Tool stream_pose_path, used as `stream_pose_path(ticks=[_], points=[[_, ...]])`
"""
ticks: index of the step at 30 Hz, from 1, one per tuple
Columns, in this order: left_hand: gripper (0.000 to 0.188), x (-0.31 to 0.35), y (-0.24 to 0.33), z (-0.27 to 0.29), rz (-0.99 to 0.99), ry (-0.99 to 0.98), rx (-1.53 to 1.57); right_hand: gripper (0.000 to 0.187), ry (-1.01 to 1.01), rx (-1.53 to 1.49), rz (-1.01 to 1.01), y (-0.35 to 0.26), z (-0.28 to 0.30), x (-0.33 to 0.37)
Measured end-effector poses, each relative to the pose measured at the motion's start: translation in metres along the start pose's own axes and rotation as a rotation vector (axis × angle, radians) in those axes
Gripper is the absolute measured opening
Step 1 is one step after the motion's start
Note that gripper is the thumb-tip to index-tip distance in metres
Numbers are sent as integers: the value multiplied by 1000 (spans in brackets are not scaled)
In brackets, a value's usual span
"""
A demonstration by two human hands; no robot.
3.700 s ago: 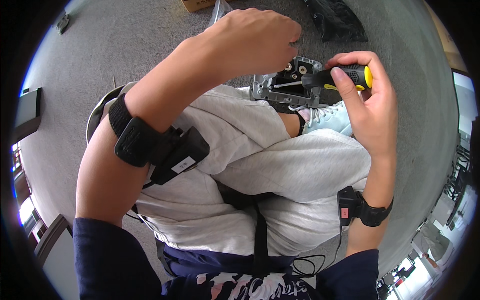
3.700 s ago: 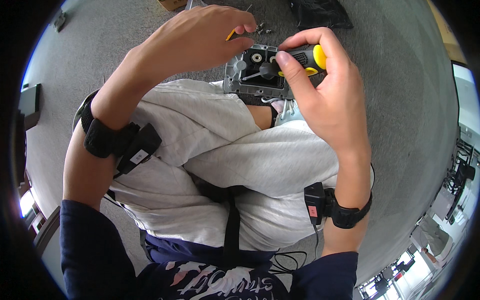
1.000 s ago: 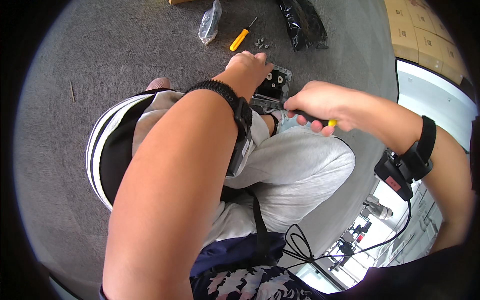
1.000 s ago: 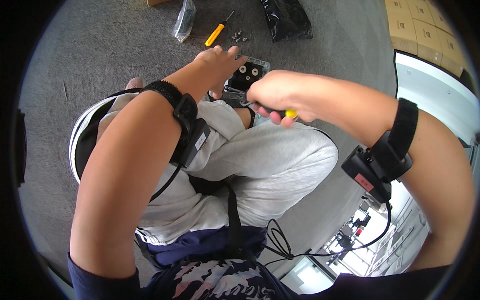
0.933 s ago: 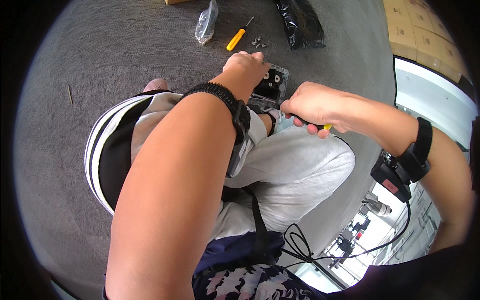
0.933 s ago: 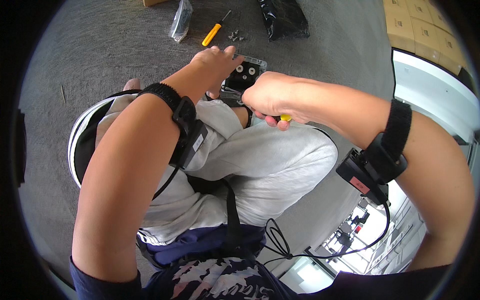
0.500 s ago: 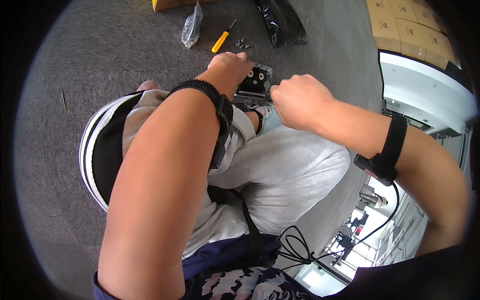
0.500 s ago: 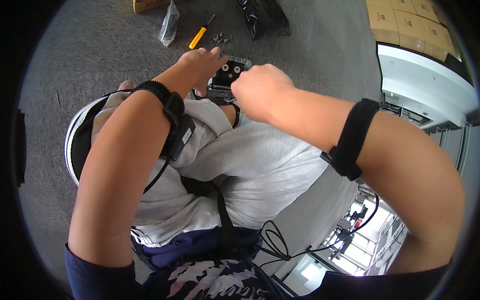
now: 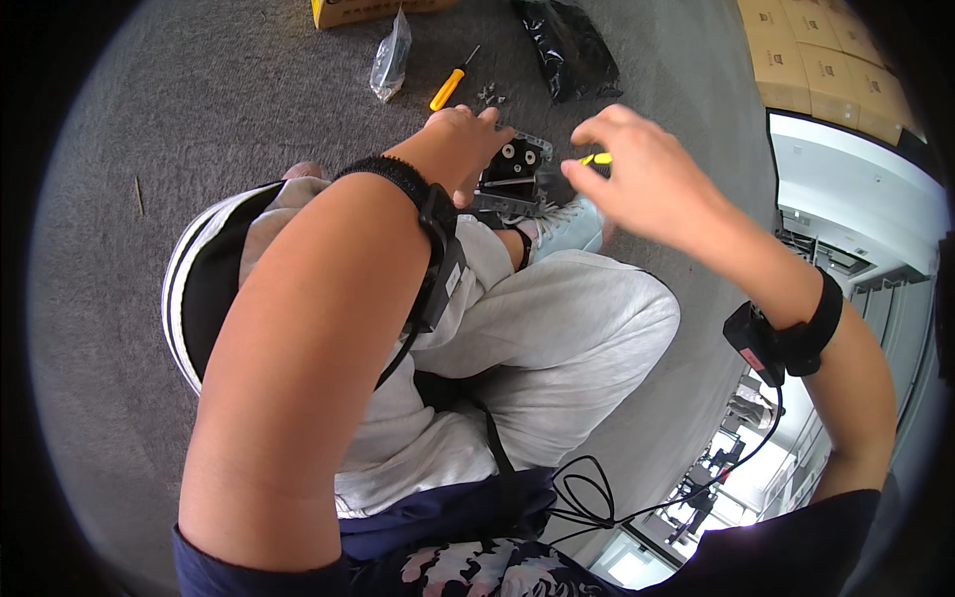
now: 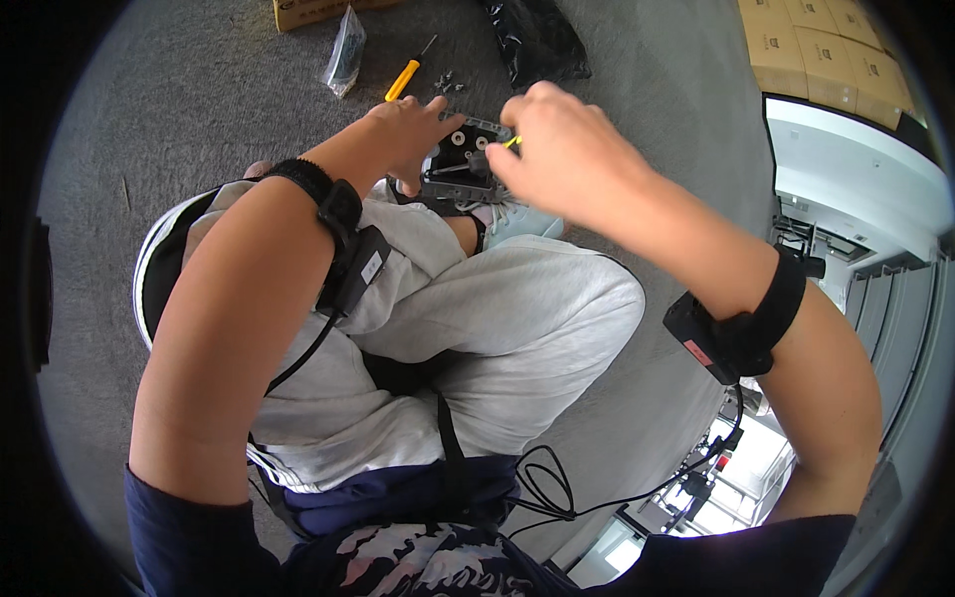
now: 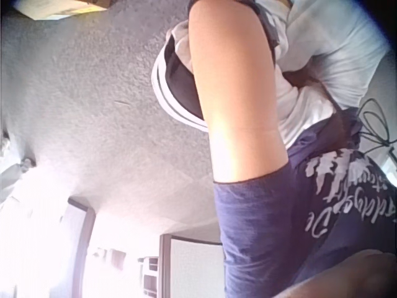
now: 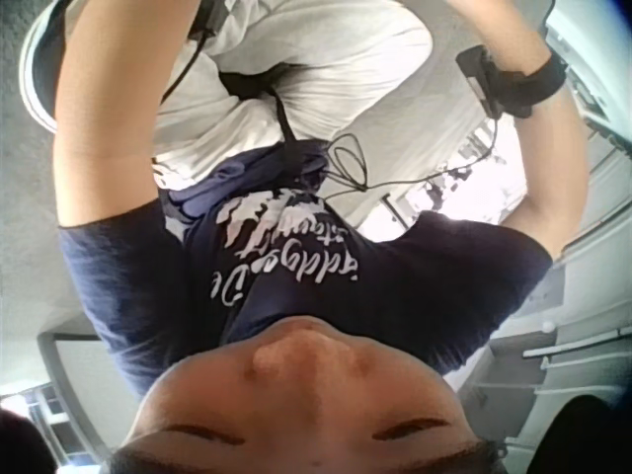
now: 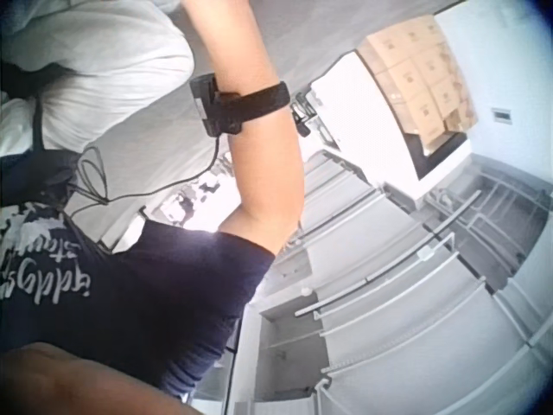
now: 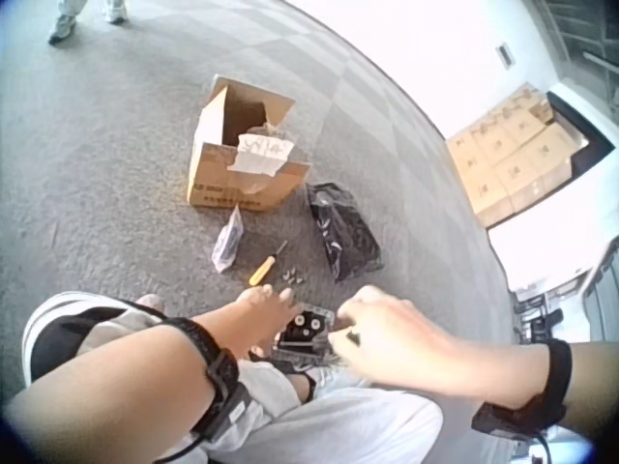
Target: The recorder uses a screwdriver to assemble a large electrical connector component while sitting on the floor.
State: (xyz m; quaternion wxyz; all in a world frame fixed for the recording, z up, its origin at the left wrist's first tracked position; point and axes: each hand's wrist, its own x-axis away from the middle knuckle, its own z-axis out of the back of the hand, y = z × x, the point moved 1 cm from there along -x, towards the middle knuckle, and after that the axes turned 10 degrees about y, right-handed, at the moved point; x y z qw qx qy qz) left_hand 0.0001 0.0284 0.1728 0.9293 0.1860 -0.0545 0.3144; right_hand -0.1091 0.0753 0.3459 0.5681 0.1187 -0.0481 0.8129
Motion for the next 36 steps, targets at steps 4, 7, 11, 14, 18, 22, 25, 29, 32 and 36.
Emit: stream_pose_path(ticks=[4, 7, 11, 14, 18, 22, 25, 29, 32, 36], points=[[114, 4, 3, 1, 12, 24, -21, 34, 48, -105, -172, 2, -2, 5], [103, 4, 8, 16, 67, -79, 74, 29, 201, -202, 187, 0, -6, 15], [70, 33, 24, 70, 48, -58, 346, 30, 221, -133, 576, 3, -3, 23], [55, 46, 30, 84, 1, 26, 504, 39, 393, -123, 593, 2, -6, 18], [48, 48, 29, 75, -91, 271, 558, 41, 616, 243, 347, -10, -3, 25], [47, 46, 36, 73, 9, 339, 566, 30, 90, 413, -182, -12, 4, 29], [47, 52, 32, 71, -36, 447, 450, 22, 350, -7, 327, 1, 7, 40], [44, 49, 30, 76, -115, 363, 647, 23, 257, -262, 307, 4, 6, 45], [46, 46, 37, 75, -214, 592, 639, 29, 446, -291, 175, 4, 1, 45], [55, 42, 47, 64, -161, 568, 584, 33, 520, -217, 184, 8, -3, 45]])
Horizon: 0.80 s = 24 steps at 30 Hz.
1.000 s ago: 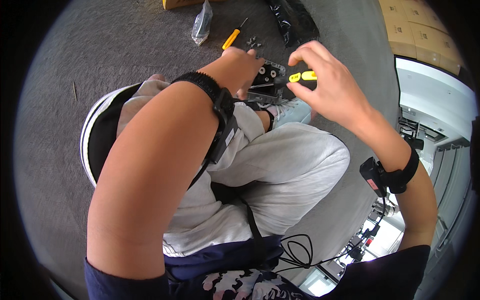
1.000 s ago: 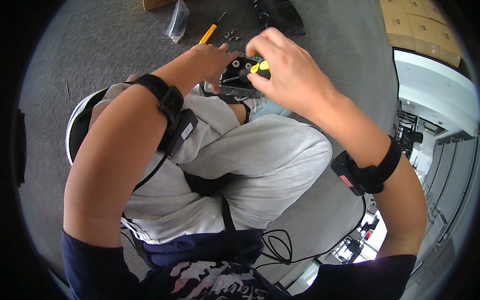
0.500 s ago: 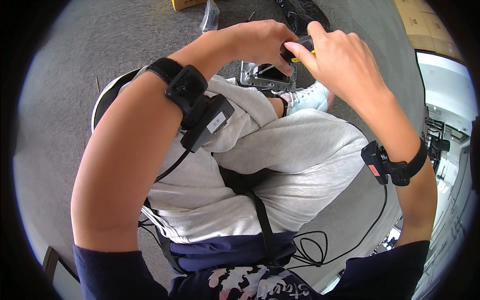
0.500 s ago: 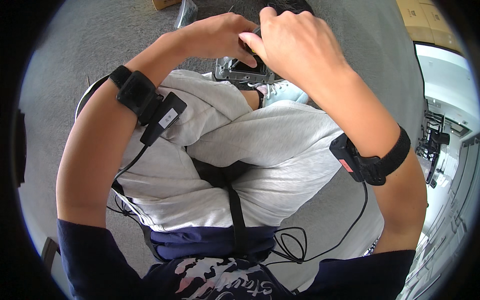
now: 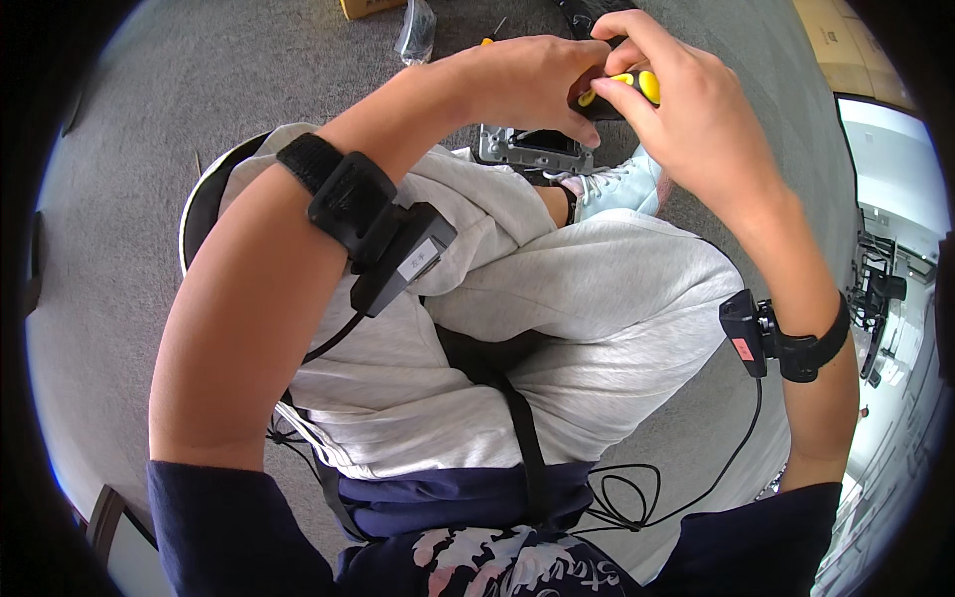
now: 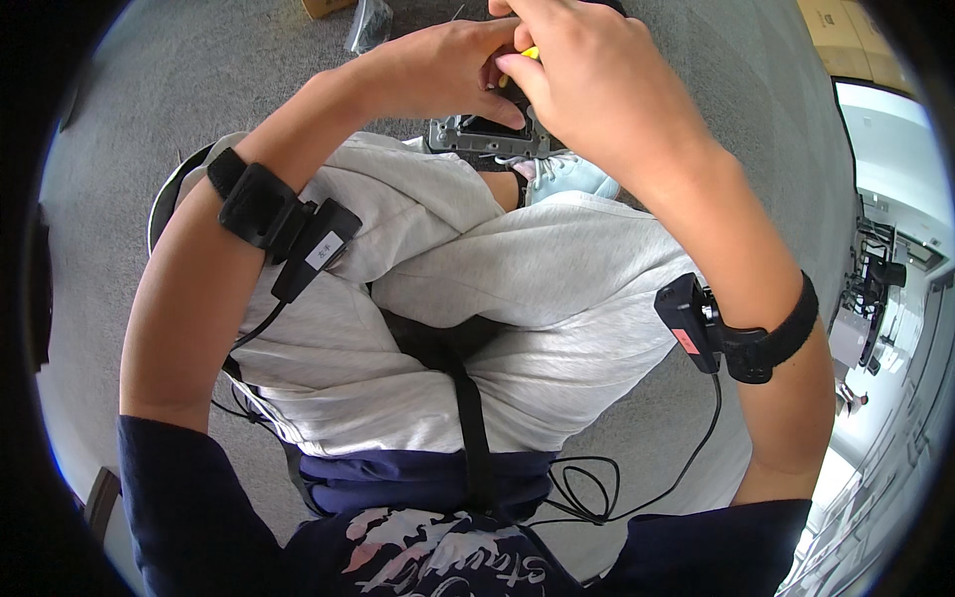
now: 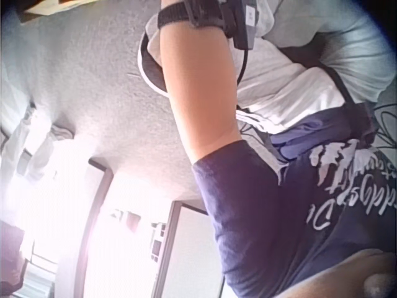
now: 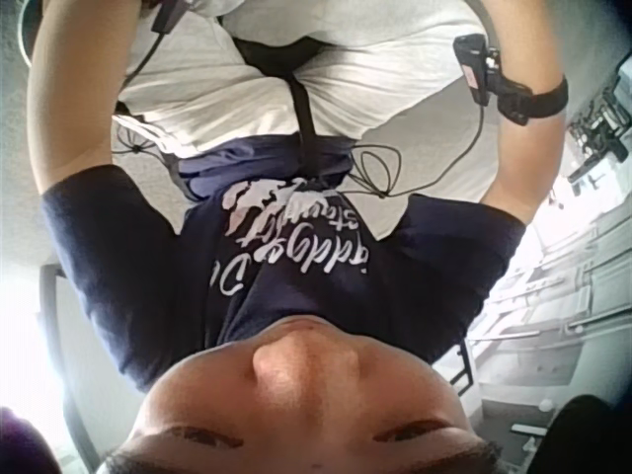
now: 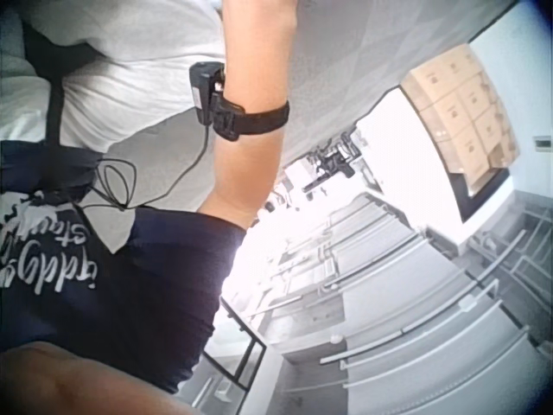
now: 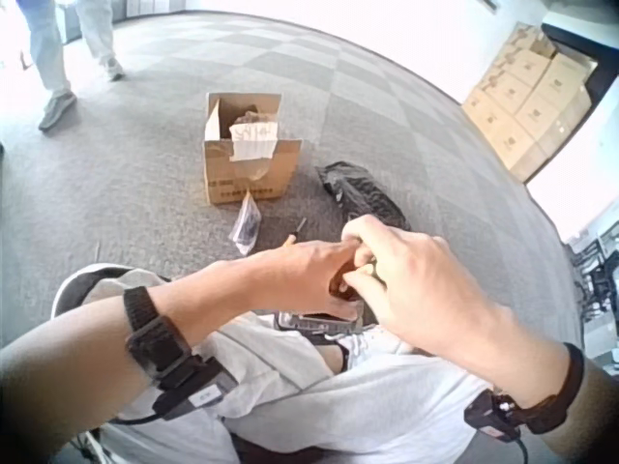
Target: The recorder uses a screwdriver to assemble a large electrical connector component while sitting on the floor.
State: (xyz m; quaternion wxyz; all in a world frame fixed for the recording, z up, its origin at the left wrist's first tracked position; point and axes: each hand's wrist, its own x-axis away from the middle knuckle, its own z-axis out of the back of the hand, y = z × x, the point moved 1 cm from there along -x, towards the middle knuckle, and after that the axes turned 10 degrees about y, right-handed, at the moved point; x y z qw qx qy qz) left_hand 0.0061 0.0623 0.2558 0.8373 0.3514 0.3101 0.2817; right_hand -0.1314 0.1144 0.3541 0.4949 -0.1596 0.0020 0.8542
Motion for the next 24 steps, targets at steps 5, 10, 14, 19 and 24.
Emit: stream_pose_path(ticks=[5, 10, 14, 19, 24], points=[[53, -7, -5, 10, 10, -76, 208, 36, -35, -119, 50, -4, 4, 5], [54, -7, 10, 8, 69, 11, 14, 27, -23, -126, -120, -4, 9, 11], [63, -3, 15, 14, 116, -30, 23, 24, -194, 27, -413, -9, 10, 9], [34, -9, 9, 23, -22, -124, 349, 20, -6, -215, 5, 3, 9, 11], [66, -12, 6, -2, -68, 47, 78, 26, 11, -206, -313, -7, 7, 12]])
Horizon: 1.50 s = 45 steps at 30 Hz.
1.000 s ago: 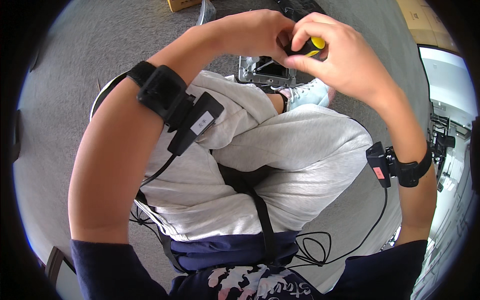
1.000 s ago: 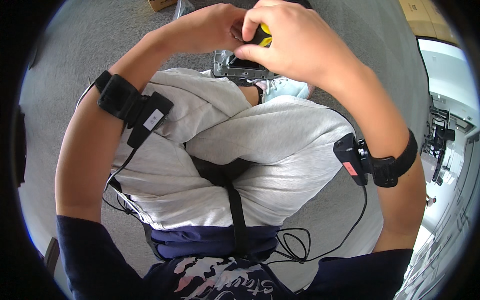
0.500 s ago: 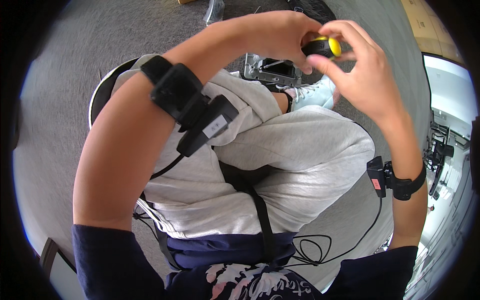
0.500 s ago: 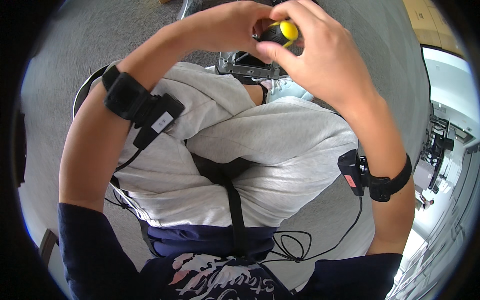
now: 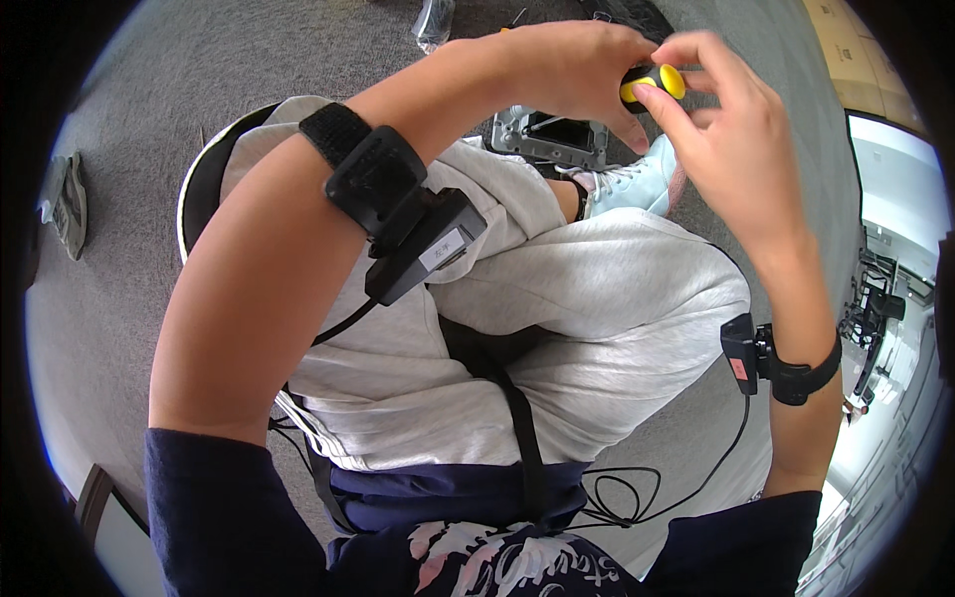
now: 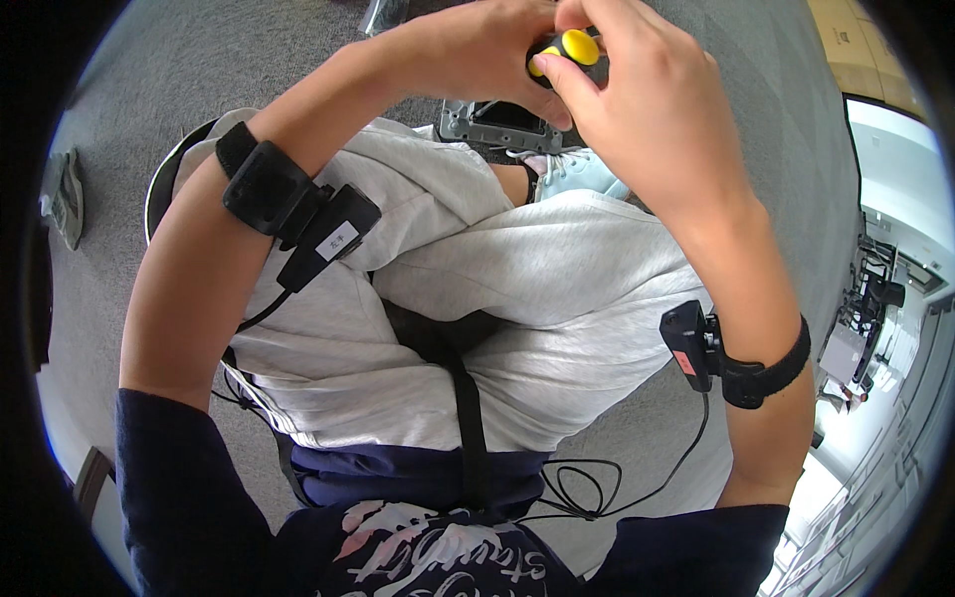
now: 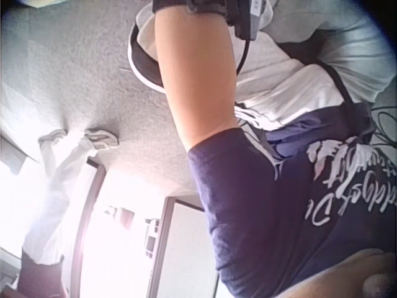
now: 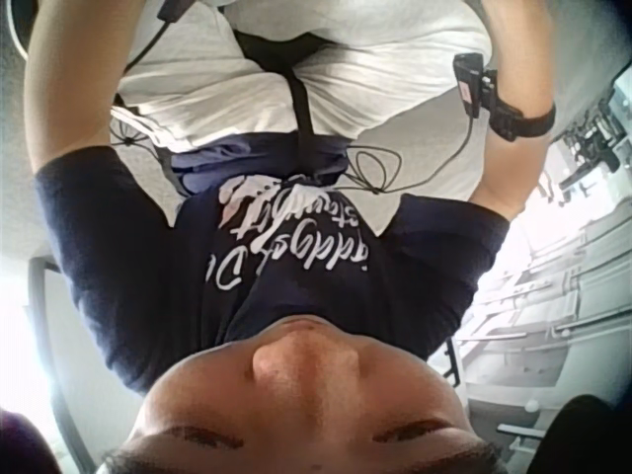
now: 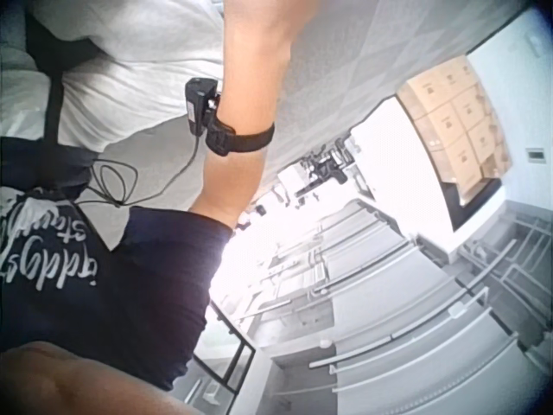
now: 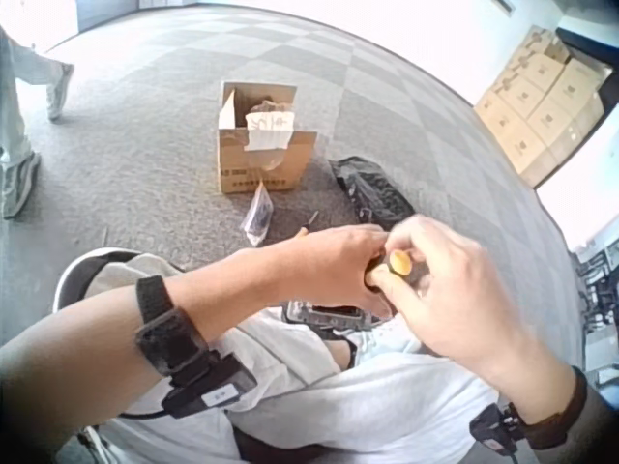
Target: The recorder uses a screwdriver to assemble a large electrical connector component while sitting on the floor.
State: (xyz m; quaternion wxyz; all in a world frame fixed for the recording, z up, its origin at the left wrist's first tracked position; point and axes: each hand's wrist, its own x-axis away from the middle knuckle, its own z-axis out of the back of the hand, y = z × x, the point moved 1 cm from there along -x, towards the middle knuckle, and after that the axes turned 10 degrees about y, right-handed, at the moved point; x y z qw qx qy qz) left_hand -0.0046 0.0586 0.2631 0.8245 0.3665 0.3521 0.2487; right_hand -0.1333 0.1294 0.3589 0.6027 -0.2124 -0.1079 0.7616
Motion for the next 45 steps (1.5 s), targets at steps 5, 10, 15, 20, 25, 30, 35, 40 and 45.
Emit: stream_pose_path(ticks=[5, 10, 15, 20, 25, 30, 35, 40, 45], points=[[59, -1, -6, 4, 205, -183, 79, 27, 76, -66, -21, -17, 0, -2], [45, -8, 25, 26, 198, -283, 201, 30, 68, -5, 195, 7, 2, 0], [47, -1, 12, 8, 124, -29, 36, 28, -24, 57, -45, 5, 5, -1], [39, -6, 3, 25, 165, -280, 239, 25, -49, -21, 238, 11, 7, -2], [43, -9, 22, 20, 181, -107, -46, 24, 8, -26, 130, 4, 2, 0], [38, -7, 12, 37, 161, -329, 71, 35, 82, 47, 123, -6, 4, -2], [36, -12, 26, 41, 227, -381, 132, 37, -54, -115, -37, -33, 8, -2], [34, -4, 39, 35, 194, -121, 210, 40, 12, 88, 240, -16, 8, -5], [36, -8, 23, 42, 130, -232, 344, 29, 100, -48, 242, 8, -4, -6]])
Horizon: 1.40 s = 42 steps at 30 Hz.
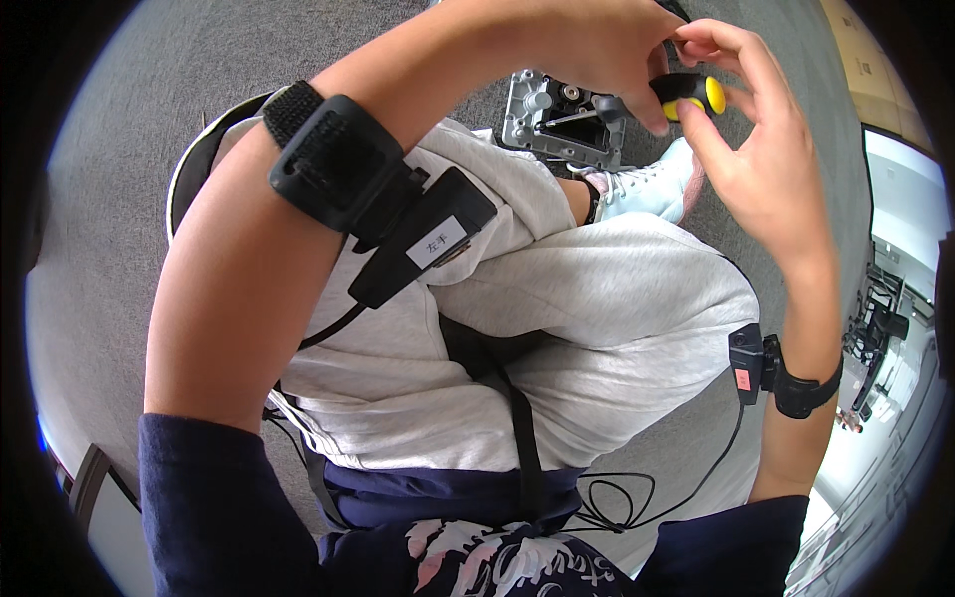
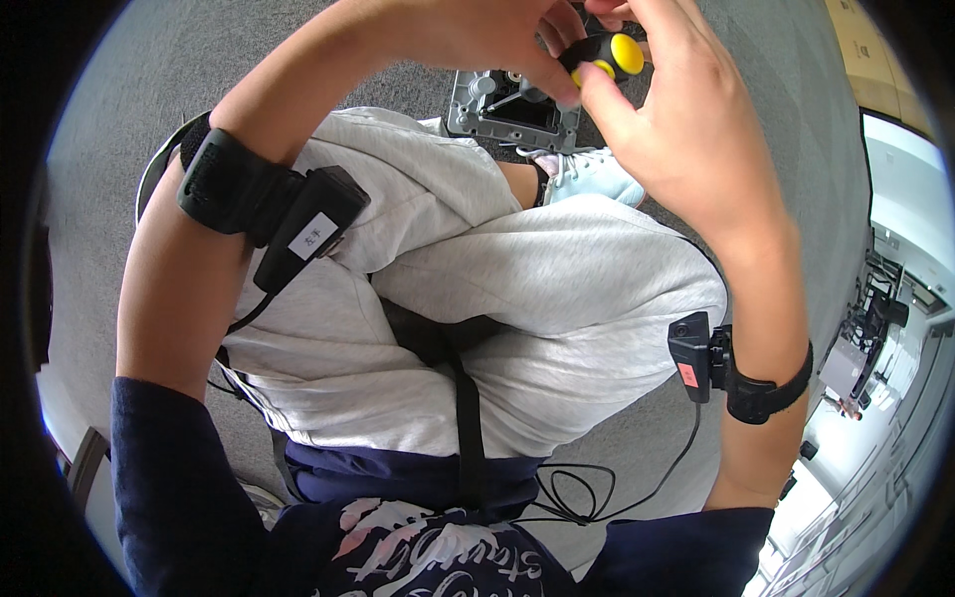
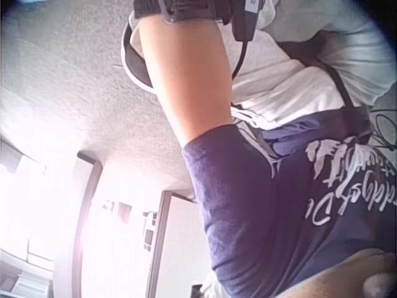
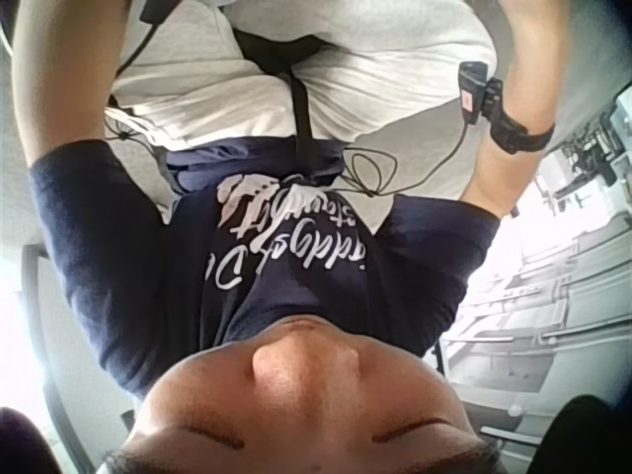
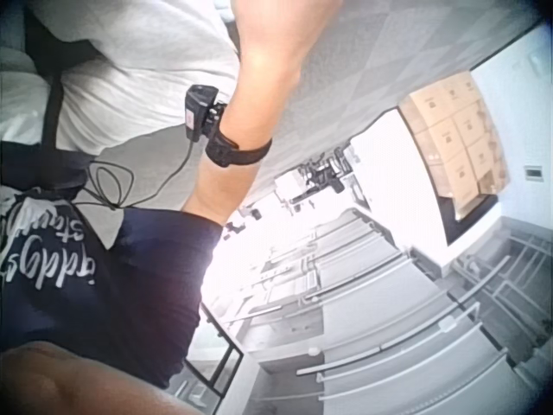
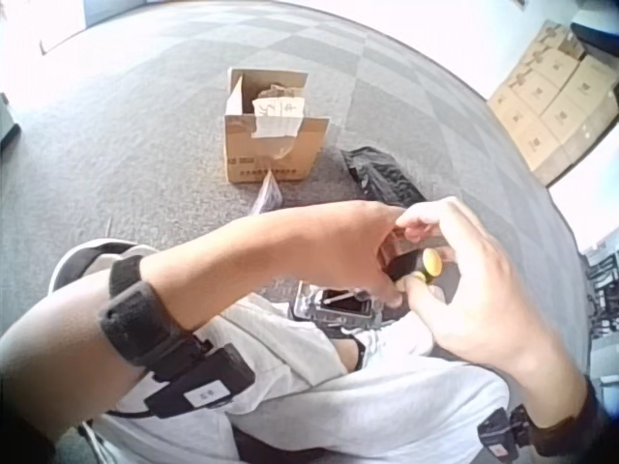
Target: The recorder uses a screwdriver to assemble a large electrical connector component while sitting on the floor.
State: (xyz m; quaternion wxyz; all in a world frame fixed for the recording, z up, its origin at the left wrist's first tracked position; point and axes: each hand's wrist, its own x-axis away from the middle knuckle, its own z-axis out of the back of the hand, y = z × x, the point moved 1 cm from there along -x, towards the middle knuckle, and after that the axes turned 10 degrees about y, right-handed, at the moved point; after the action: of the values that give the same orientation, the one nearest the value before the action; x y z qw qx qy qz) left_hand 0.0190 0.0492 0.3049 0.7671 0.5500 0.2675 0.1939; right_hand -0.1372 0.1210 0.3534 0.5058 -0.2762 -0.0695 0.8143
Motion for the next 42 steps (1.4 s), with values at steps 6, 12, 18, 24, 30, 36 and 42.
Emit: stream_pose_path(ticks=[6, 12, 18, 24, 30, 36, 42], points=[[45, 4, -5, -15, -87, 208, -348, 27, -89, 91, -360, -5, 4, -2], [45, -9, -2, 1, 149, -3, -242, 24, -76, 26, -83, 0, 5, 1], [54, -9, -21, -4, -48, -69, -42, 26, -94, 36, -90, -3, 5, 2], [50, 1, 13, 9, 204, -91, -349, 27, -40, -165, -202, -39, 2, -7], [51, -1, -28, 9, -77, -136, -296, 38, -55, -118, -302, -15, -8, 4], [34, 1, 14, 10, 118, -107, -334, 39, 93, -27, 14, -12, -9, 8], [39, 6, 8, 7, 144, -130, -291, 28, -168, -15, -507, -6, 0, 0]])
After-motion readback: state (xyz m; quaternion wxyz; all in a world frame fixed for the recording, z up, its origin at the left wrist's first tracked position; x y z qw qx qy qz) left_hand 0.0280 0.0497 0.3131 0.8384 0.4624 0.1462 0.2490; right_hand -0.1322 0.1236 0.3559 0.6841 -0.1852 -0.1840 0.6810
